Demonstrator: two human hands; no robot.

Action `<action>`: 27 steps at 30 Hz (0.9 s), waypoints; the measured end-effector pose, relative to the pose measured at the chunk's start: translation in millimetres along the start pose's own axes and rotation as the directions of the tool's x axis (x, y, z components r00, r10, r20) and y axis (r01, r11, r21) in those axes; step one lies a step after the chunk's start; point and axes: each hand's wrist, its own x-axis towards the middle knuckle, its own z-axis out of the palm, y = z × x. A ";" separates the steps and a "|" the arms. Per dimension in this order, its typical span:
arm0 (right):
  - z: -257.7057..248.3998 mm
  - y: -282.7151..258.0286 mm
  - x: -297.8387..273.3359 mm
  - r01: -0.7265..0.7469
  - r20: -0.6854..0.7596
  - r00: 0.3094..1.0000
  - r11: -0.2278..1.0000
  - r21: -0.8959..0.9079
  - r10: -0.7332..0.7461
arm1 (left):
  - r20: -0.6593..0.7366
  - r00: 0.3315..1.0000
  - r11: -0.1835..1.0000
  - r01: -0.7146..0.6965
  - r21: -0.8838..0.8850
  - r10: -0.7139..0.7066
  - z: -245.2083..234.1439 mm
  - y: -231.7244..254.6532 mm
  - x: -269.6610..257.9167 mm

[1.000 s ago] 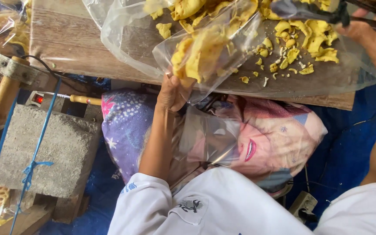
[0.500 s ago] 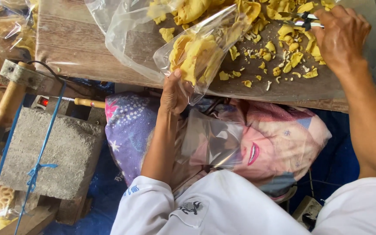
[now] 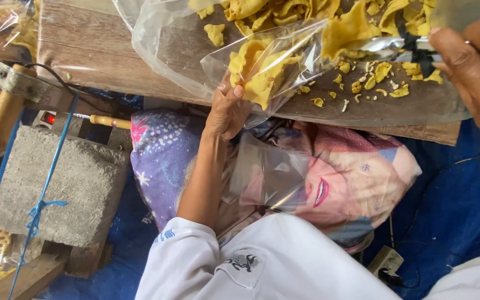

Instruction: Packing yellow snacks into plastic bags and sealing them using a manual heat sealer.

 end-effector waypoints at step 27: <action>110.9 80.5 -17.5 -0.111 0.065 0.992 0.520 0.847 0.107 | -0.122 0.984 0.987 0.113 -0.112 -0.127 -16.3 -20.8 1.9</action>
